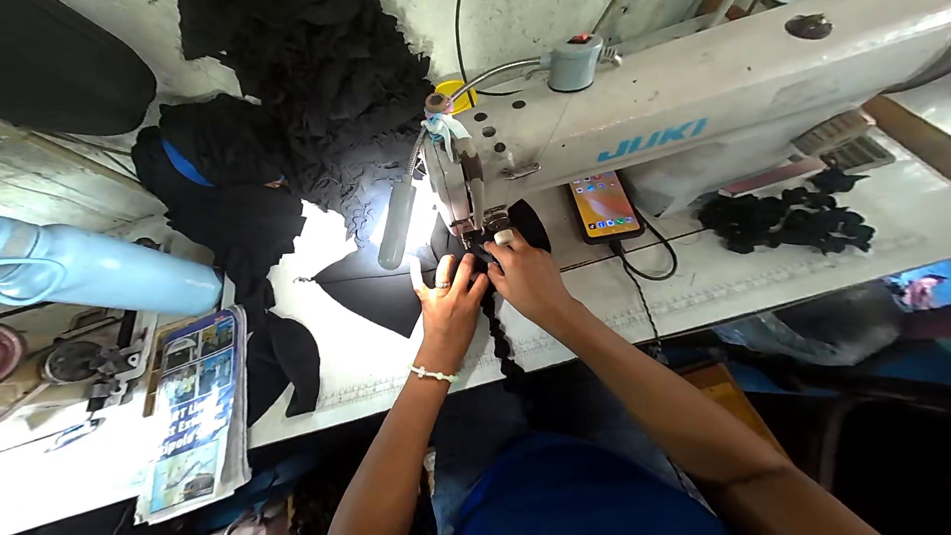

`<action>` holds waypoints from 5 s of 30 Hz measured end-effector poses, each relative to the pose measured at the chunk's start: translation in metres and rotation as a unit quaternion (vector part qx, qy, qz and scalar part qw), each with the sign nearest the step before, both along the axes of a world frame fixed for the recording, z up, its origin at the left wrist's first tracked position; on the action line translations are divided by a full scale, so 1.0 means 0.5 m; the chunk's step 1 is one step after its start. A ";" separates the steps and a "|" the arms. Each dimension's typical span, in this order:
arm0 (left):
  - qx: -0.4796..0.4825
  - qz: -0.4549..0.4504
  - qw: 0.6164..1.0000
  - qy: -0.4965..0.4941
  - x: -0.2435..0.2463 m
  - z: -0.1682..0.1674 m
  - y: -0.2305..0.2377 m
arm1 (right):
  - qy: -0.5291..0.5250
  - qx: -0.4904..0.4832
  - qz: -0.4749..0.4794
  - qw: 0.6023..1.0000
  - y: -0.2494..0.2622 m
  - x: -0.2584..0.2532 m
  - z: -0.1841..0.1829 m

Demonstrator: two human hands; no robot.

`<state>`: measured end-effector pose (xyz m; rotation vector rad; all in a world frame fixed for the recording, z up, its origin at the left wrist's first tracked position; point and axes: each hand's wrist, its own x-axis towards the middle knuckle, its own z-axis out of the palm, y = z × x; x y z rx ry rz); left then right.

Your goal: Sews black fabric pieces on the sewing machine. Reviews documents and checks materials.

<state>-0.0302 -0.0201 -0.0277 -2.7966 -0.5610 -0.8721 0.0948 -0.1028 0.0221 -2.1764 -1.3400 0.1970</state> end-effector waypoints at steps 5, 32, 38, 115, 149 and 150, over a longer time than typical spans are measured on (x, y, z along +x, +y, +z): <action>-0.018 0.015 1.000 0.008 0.002 -0.001 0.001 | -0.029 -0.033 -0.014 0.999 0.024 0.005 -0.001; -0.116 0.019 0.993 -0.017 -0.007 -0.001 -0.005 | -0.025 0.051 0.012 0.998 0.007 -0.007 -0.037; -0.110 0.016 0.994 -0.015 -0.008 -0.001 -0.003 | 0.020 0.111 -0.029 0.993 0.001 -0.006 -0.055; -0.140 -0.061 0.986 0.066 -0.020 0.021 0.078 | -0.162 0.059 0.213 0.962 0.011 0.087 -0.093; -0.187 0.004 0.982 0.023 0.026 0.047 0.050 | -0.032 0.160 0.004 0.987 -0.057 0.044 -0.021; -0.176 0.017 0.984 0.020 0.033 0.046 0.044 | -0.069 0.155 0.017 0.985 -0.056 0.046 -0.021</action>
